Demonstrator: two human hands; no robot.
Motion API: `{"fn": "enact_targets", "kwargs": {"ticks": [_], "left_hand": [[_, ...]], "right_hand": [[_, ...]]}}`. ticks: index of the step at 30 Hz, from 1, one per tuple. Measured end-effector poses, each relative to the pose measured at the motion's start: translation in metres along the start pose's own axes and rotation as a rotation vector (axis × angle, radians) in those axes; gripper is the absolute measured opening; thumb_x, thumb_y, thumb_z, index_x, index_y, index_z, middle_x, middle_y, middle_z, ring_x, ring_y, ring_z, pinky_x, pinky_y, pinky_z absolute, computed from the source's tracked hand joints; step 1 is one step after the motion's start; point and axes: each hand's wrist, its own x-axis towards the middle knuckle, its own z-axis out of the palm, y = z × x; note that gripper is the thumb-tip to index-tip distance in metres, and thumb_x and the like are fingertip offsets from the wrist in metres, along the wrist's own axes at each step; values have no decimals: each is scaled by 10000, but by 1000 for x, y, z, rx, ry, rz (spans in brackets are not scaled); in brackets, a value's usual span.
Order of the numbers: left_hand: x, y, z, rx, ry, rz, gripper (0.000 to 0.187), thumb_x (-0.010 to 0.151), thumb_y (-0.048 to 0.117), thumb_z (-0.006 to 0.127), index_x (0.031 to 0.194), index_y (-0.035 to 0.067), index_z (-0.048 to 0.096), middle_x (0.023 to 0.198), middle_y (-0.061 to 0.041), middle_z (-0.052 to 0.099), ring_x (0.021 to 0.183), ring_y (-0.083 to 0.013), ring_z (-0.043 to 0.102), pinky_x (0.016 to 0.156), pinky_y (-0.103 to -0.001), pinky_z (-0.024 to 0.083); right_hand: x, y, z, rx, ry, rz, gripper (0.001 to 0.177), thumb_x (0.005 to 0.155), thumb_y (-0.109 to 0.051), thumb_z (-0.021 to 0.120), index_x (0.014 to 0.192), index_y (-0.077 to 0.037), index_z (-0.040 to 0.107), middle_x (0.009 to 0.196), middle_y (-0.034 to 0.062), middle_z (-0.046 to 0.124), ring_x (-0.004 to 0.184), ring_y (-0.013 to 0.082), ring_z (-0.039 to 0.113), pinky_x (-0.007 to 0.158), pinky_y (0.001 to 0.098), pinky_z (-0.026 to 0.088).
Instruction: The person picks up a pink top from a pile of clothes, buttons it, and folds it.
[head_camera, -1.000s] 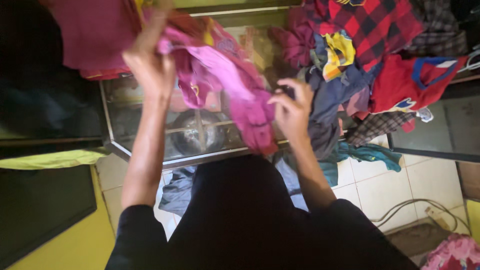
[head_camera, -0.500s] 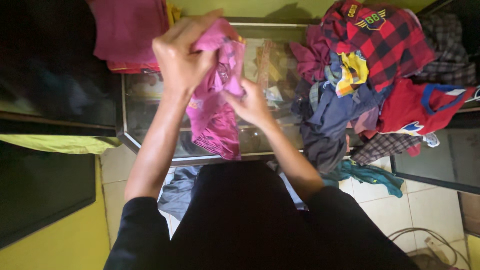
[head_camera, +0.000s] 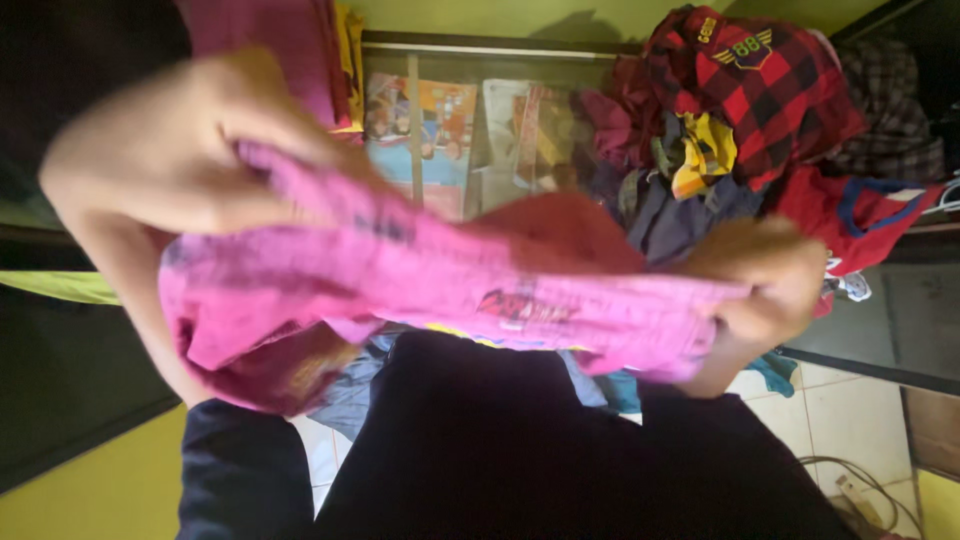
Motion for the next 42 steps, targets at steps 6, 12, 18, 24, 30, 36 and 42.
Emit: {"fn": "enact_targets", "kwargs": {"ticks": [6, 12, 18, 24, 30, 36, 42], "left_hand": [[41, -53, 29, 670, 630, -398, 127, 1036, 174, 746, 1119, 110, 816, 868, -125, 751, 701, -253, 704, 583, -385, 520], [84, -171, 95, 685, 749, -675, 171, 1004, 223, 714, 936, 86, 789, 817, -175, 740, 763, -356, 708, 661, -491, 566], [119, -254, 180, -438, 607, -553, 702, 999, 244, 617, 1565, 85, 234, 968, -168, 760, 811, -319, 763, 699, -462, 630], [66, -266, 263, -85, 727, -563, 600, 1038, 274, 667, 1560, 126, 412, 1356, -174, 683, 1259, -342, 687, 1095, -441, 538], [40, -252, 302, 316, 600, -744, 767, 888, 444, 747, 1536, 167, 445, 1633, -114, 421, 1465, -338, 381, 1191, -514, 322], [46, -251, 314, 544, 641, -691, 1041, 785, 583, 791, 1624, 191, 316, 1692, -113, 261, 1550, -330, 268, 1239, -531, 222], [40, -295, 336, 602, 594, -769, 921, 769, 514, 789, 1569, 266, 406, 1675, -139, 283, 1544, -340, 271, 1237, -514, 214]], "right_hand": [[46, 81, 30, -150, 447, 243, 304, 1110, -116, 797, 891, 69, 693, 652, 66, 507, 639, 68, 450, 574, 269, 349], [63, 151, 86, -410, 483, 225, 142, 925, -84, 779, 1025, 17, 777, 756, 176, 682, 600, 94, 622, 610, 309, 509], [71, 200, 161, -9, 368, 350, 437, 984, -79, 691, 1407, -59, 584, 927, 119, 778, 733, 128, 705, 672, 265, 569], [27, 225, 170, 569, 28, 563, 462, 1054, -168, 602, 1495, -92, 487, 1078, 51, 764, 953, 146, 776, 806, 261, 642], [-14, 217, 161, -442, 247, 282, 467, 780, -200, 857, 1180, -50, 668, 956, 202, 724, 862, 351, 712, 749, 414, 557], [-20, 191, 155, -252, 333, 472, 249, 913, -73, 727, 1157, -80, 774, 947, 178, 740, 848, 285, 731, 762, 378, 569], [9, 104, 203, 339, -12, 564, 491, 952, -161, 687, 1424, -100, 565, 1385, 101, 641, 986, 209, 734, 781, 339, 634]]}}
